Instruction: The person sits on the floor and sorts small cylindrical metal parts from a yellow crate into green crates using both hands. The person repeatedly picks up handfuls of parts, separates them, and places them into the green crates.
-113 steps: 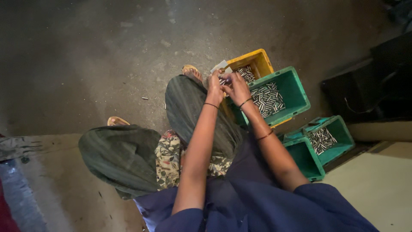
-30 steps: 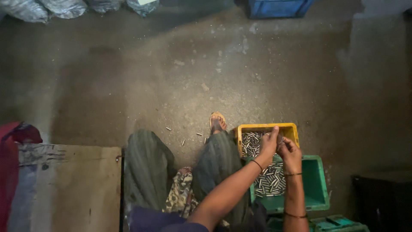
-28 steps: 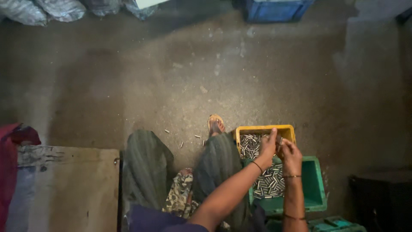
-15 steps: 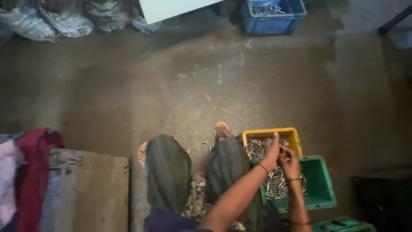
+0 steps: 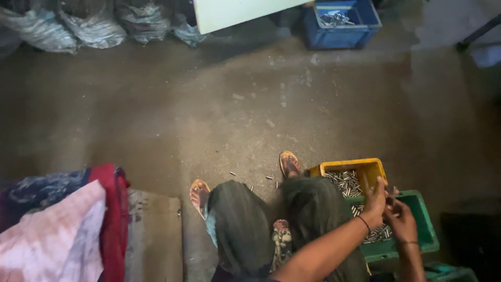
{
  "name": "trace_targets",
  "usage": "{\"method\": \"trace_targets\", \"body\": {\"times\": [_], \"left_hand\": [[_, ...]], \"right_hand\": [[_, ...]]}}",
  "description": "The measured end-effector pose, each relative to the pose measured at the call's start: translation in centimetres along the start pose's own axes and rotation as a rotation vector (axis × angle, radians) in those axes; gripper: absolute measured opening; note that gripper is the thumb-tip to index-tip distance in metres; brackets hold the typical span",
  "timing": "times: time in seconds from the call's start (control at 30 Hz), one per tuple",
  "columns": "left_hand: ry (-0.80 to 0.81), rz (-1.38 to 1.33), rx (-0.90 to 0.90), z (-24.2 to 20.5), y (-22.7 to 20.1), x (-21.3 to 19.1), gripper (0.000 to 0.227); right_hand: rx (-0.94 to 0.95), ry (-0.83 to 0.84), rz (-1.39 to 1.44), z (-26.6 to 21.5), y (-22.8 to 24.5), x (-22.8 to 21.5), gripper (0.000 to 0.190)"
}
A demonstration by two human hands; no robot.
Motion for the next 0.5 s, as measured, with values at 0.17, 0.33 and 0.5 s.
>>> {"method": "trace_targets", "body": {"times": [0.17,0.33,0.5], "left_hand": [[0.082,-0.132,-0.202,-1.6,0.3,0.2,0.053],[0.188,-0.063,-0.176,-1.5,0.2,0.7,0.059],[0.194,0.102,-0.082,-0.4,0.8,0.1,0.064]], "right_hand": [[0.227,0.045,0.184,-2.1,0.0,-0.7,0.054],[0.371,0.121,0.524,-2.3,-0.6,-2.2,0.046],[0.310,0.172,1.107,-2.0,-1.0,-4.2,0.039]]}}
Point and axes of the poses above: each hand's wrist, its own z-axis towards the middle knuckle, its own x-axis out of the palm, y = z × x, the point moved 6 cm from there along z, towards the middle knuckle, and after that the axes turned 8 degrees about -y, right-handed, at the moved point
